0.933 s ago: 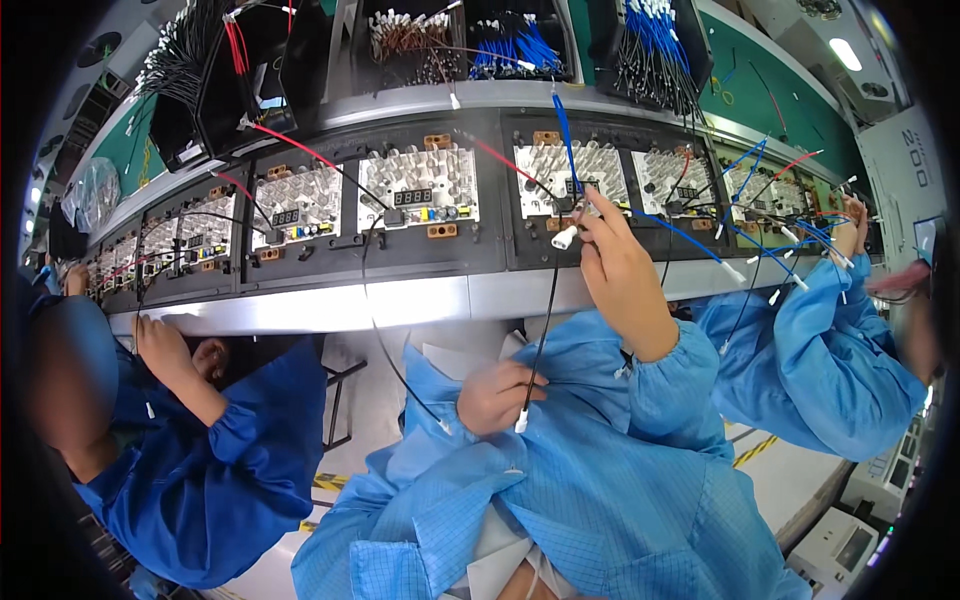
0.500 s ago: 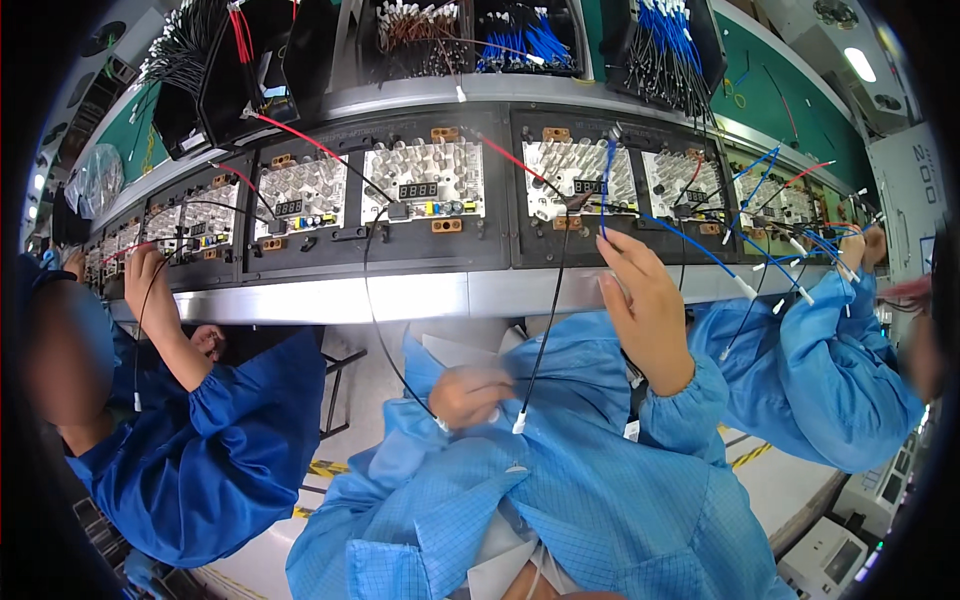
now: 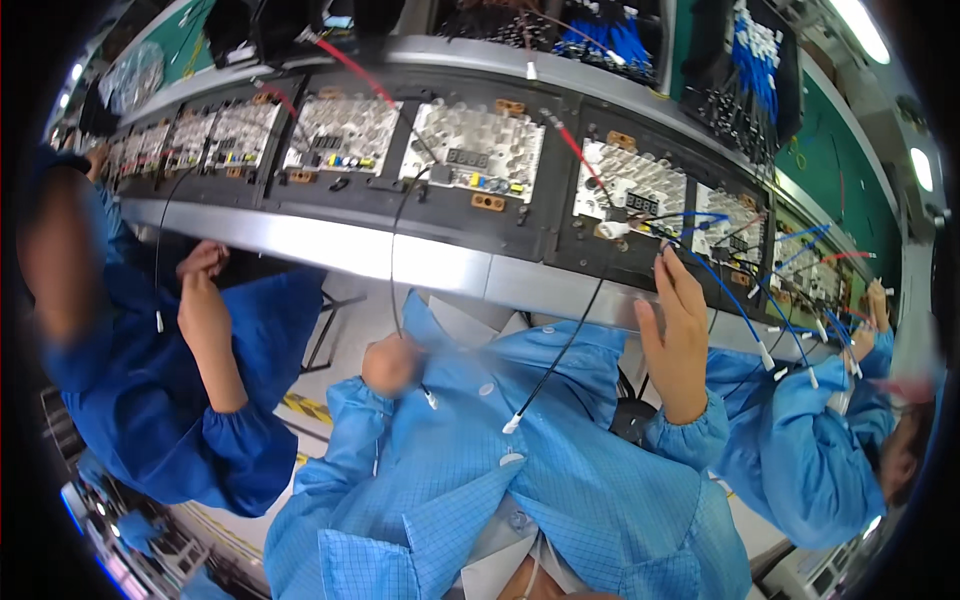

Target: Connecting test probes and cables to multiple printed circuit boards on a testing rack to verify functionality.

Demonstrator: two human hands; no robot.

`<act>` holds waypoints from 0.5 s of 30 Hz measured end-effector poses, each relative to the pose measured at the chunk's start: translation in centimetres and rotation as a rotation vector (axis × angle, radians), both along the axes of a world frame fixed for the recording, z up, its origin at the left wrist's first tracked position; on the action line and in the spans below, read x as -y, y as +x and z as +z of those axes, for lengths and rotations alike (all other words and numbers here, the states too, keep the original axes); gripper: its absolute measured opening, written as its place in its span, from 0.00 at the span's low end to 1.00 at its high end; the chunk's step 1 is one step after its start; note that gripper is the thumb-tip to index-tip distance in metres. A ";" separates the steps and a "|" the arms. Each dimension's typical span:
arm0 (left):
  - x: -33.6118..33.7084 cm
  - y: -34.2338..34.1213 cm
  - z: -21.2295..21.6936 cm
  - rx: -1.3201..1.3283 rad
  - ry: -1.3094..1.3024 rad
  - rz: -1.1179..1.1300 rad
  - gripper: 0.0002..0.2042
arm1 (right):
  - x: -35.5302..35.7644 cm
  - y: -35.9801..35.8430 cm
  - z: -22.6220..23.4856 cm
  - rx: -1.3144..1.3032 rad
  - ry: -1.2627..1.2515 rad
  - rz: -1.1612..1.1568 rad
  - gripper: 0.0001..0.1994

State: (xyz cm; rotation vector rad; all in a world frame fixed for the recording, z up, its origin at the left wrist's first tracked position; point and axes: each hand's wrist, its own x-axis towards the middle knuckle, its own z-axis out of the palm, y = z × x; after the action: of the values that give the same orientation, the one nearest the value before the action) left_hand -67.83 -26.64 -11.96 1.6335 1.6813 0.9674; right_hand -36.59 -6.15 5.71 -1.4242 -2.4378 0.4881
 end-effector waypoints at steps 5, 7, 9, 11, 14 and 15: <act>1.0 -1.0 -0.3 -0.065 0.078 0.127 0.09 | 0.1 0.5 0.0 0.023 -0.028 0.005 0.21; 1.2 -1.5 0.3 -0.078 0.066 0.281 0.10 | 0.1 0.5 0.1 0.035 -0.019 0.034 0.21; 1.2 -1.7 1.1 -0.094 0.091 0.316 0.12 | 0.3 0.6 0.3 0.078 0.002 0.005 0.22; 0.8 -1.5 2.2 -0.110 0.104 0.339 0.14 | 0.2 0.7 0.4 0.074 0.028 0.023 0.22; 0.2 -1.7 4.1 -0.149 0.157 0.317 0.17 | 0.0 0.6 0.1 0.109 0.041 0.020 0.23; -0.3 -1.5 4.9 -0.142 0.221 0.333 0.19 | 0.2 0.5 0.2 0.109 0.046 0.018 0.23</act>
State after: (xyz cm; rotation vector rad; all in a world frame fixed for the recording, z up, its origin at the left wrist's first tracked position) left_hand -69.36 -26.36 -7.03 1.6222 2.0500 1.2612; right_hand -36.12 -6.35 5.92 -1.4462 -2.5315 0.3646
